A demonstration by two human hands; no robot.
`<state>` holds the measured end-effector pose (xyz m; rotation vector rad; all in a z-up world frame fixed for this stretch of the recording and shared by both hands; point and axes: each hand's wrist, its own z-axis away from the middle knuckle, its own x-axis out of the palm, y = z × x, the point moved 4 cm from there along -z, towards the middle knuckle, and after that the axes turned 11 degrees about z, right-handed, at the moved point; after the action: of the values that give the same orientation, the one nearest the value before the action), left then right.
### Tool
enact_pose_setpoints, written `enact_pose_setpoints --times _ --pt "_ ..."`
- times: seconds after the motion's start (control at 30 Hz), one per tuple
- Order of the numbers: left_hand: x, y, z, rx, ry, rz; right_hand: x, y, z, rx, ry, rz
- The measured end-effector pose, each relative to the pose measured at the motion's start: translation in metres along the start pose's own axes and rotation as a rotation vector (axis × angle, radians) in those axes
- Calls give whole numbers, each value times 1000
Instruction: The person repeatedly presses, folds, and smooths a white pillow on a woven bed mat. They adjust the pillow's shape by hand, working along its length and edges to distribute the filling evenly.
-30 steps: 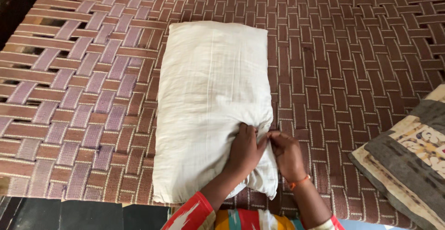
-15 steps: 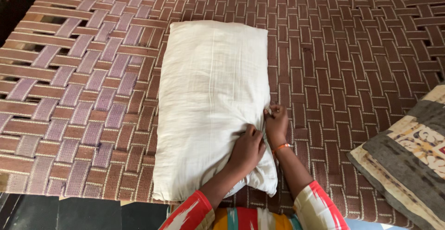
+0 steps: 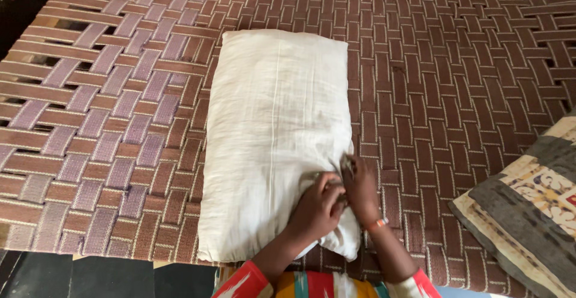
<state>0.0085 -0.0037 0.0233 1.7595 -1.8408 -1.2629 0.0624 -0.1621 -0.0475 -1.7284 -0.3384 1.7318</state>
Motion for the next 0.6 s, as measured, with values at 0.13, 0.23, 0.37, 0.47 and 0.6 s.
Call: enact_pose_setpoints --times 0.13,0.23,0.37,0.47,0.6 --pt "-12 -1 5 16 3 -270 1 8 27 -204 41 -112" --pt "-22 -10 -3 13 15 -493 6 14 31 -245 114 -42" --pt "-21 -5 -10 -41 -53 -555 -9 9 22 3 112 -58" --pt "-27 12 -14 -19 -44 -493 -45 2 24 -102 313 -46" --pt "-39 27 -16 15 -10 -489 -100 10 25 -170 544 80"
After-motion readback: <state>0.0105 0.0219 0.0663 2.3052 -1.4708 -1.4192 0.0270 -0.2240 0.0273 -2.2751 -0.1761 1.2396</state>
